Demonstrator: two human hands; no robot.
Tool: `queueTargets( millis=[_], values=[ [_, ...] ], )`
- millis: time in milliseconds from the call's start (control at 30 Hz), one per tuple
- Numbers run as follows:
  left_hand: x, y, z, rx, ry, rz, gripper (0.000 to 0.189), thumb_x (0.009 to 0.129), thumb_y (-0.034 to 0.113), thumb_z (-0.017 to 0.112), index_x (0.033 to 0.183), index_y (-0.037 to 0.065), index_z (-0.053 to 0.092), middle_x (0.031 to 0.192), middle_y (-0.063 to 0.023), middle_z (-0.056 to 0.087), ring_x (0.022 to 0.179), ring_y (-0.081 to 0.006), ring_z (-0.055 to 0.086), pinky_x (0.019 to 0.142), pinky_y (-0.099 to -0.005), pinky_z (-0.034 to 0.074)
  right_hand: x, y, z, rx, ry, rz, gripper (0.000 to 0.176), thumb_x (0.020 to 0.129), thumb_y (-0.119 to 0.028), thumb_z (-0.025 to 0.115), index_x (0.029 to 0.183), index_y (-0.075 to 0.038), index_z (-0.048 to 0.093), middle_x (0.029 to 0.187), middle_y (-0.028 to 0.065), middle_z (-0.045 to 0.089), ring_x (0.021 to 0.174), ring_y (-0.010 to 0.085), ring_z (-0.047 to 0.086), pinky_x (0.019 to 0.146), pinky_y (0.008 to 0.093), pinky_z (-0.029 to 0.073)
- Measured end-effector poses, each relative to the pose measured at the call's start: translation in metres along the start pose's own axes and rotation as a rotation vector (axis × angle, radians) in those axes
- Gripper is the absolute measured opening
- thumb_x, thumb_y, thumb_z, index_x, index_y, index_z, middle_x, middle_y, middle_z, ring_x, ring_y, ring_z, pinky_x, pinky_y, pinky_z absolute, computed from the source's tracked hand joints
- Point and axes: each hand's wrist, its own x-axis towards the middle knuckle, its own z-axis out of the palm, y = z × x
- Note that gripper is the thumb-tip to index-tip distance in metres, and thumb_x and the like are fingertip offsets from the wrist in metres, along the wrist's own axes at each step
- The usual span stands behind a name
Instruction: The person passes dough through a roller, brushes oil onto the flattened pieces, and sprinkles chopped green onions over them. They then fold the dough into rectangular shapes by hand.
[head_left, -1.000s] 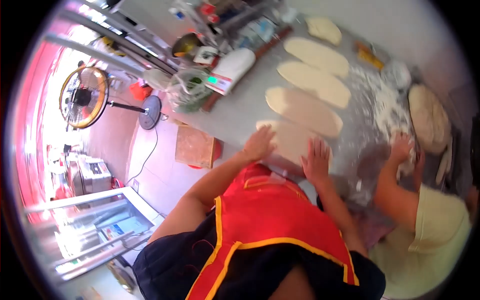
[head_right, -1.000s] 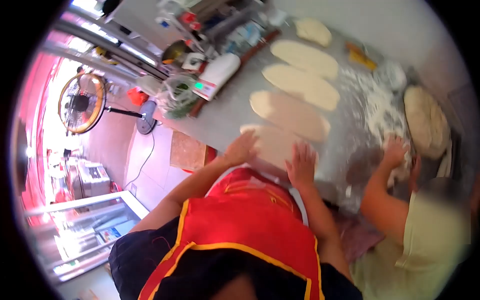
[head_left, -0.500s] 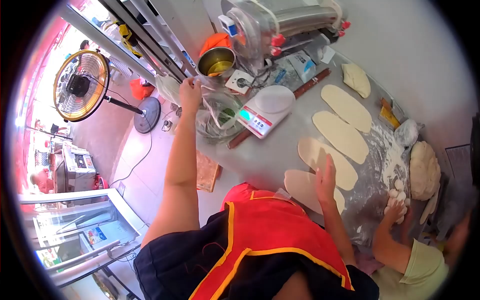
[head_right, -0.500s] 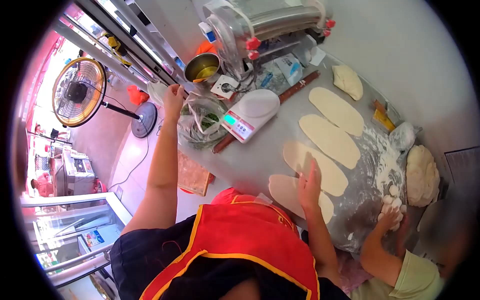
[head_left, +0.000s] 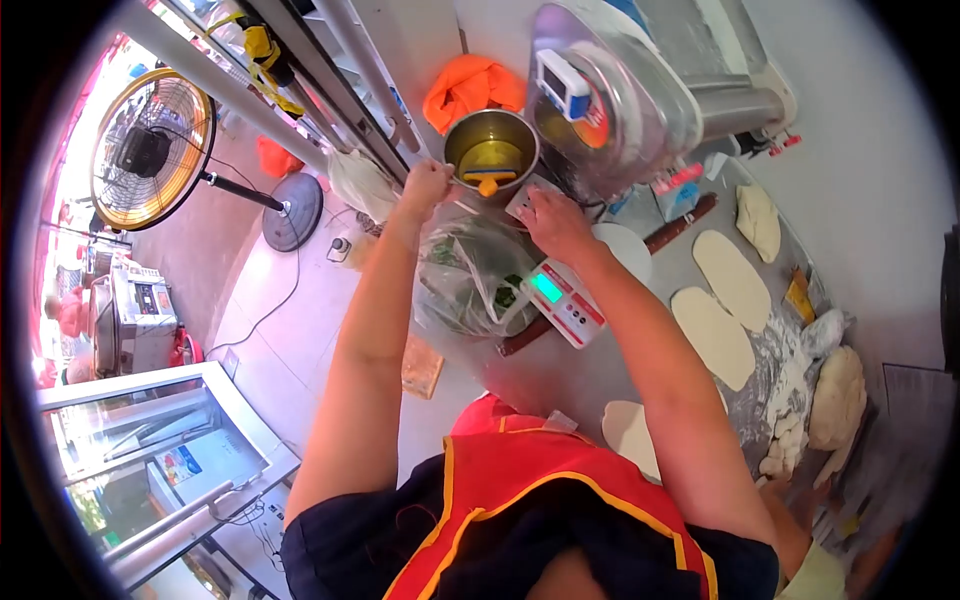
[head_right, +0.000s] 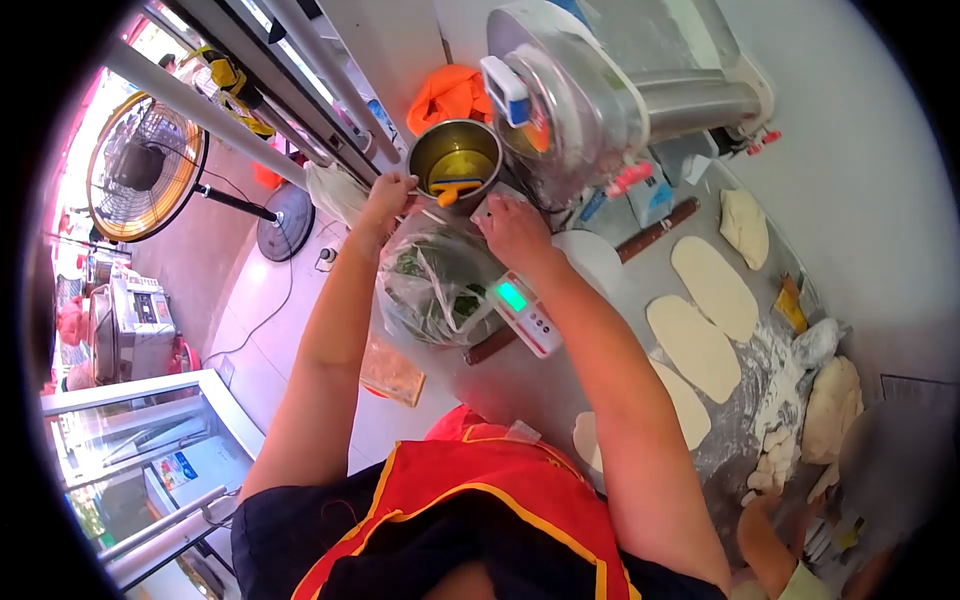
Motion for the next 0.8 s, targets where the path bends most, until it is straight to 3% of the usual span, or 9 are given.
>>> queueTargets(
  millis=[33,133,233,300,400,433,500,667,800],
  values=[
    [-0.002,0.001,0.001,-0.013,-0.007,-0.008,0.018,0.087,0.013,0.059,0.078,0.0,0.051,0.069,-0.0094,0.057,0.054,-0.0202,0.061,0.048,-0.0318,0.054,0.008,0.002,0.008,-0.029,0.017,-0.043,0.038,0.091,-0.035,0.051,0.103,0.001,0.055,0.101,0.0182,0.061,0.095,0.0359,0.059,0.087,0.0447,0.044],
    [0.016,-0.014,0.0,0.037,0.007,0.017,0.019,0.083,0.014,0.059,0.075,-0.003,0.054,0.065,-0.0121,0.059,0.055,-0.0228,0.064,0.049,-0.0343,0.052,0.016,0.0,0.018,-0.156,0.001,-0.032,0.035,0.089,-0.033,0.053,0.102,-0.001,0.057,0.1,0.0177,0.062,0.095,0.036,0.059,0.088,0.0448,0.044],
    [0.022,-0.021,0.004,0.256,0.079,0.148,0.024,0.081,0.018,0.057,0.073,-0.006,0.057,0.063,-0.0178,0.06,0.057,-0.0267,0.065,0.054,-0.0384,0.051,0.018,0.002,0.005,-0.104,-0.165,-0.003,0.04,0.086,-0.029,0.057,0.112,0.0,0.054,0.105,0.0188,0.061,0.099,0.0354,0.057,0.09,0.0437,0.043],
    [0.006,-0.012,0.006,0.493,0.179,0.312,0.027,0.079,0.019,0.055,0.073,-0.007,0.058,0.062,-0.0216,0.061,0.06,-0.0304,0.065,0.06,-0.0412,0.05,0.004,-0.005,-0.001,-0.001,0.037,-0.005,0.044,0.083,-0.024,0.061,0.119,0.0,0.051,0.11,0.0189,0.059,0.103,0.035,0.056,0.091,0.0428,0.043],
    [-0.044,0.019,0.008,0.469,0.199,0.217,0.028,0.079,0.02,0.053,0.076,-0.007,0.06,0.065,-0.0237,0.06,0.067,-0.0353,0.064,0.067,-0.0436,0.049,-0.02,-0.022,-0.025,0.171,0.187,-0.079,0.052,0.079,-0.014,0.065,0.126,-0.001,0.047,0.117,0.0185,0.056,0.11,0.035,0.051,0.095,0.042,0.04],
    [-0.038,0.007,0.002,0.568,0.242,0.408,0.028,0.079,0.021,0.053,0.076,-0.007,0.06,0.064,-0.0226,0.06,0.067,-0.0351,0.065,0.066,-0.0426,0.049,-0.025,-0.029,-0.035,0.234,0.214,-0.117,0.055,0.078,-0.01,0.066,0.128,-0.002,0.045,0.119,0.0182,0.055,0.113,0.0352,0.049,0.097,0.0417,0.039],
    [-0.044,0.002,-0.011,0.498,0.2,0.381,0.028,0.08,0.02,0.054,0.076,-0.007,0.059,0.063,-0.0217,0.06,0.062,-0.032,0.065,0.063,-0.0404,0.05,-0.035,-0.045,-0.052,0.202,0.223,-0.233,0.058,0.076,-0.01,0.069,0.128,-0.003,0.046,0.121,0.0164,0.053,0.114,0.034,0.048,0.098,0.0418,0.038],
    [-0.141,0.083,-0.011,0.442,0.151,0.26,0.023,0.082,0.014,0.054,0.075,-0.007,0.058,0.061,-0.0126,0.061,0.053,-0.0192,0.063,0.051,-0.0317,0.049,-0.054,-0.088,-0.082,0.163,0.291,-0.427,0.062,0.073,-0.016,0.073,0.128,-0.006,0.046,0.119,0.0127,0.053,0.113,0.031,0.048,0.099,0.0408,0.037],
    [-0.188,0.103,-0.009,0.476,0.052,0.3,0.022,0.084,0.013,0.053,0.077,-0.007,0.059,0.062,-0.0108,0.061,0.052,-0.0172,0.062,0.05,-0.0294,0.048,-0.076,-0.106,-0.091,0.26,0.151,-0.476,0.036,0.076,-0.022,0.071,0.109,-0.01,0.061,0.11,0.0108,0.055,0.102,0.0285,0.052,0.088,0.0396,0.043]
  ],
)
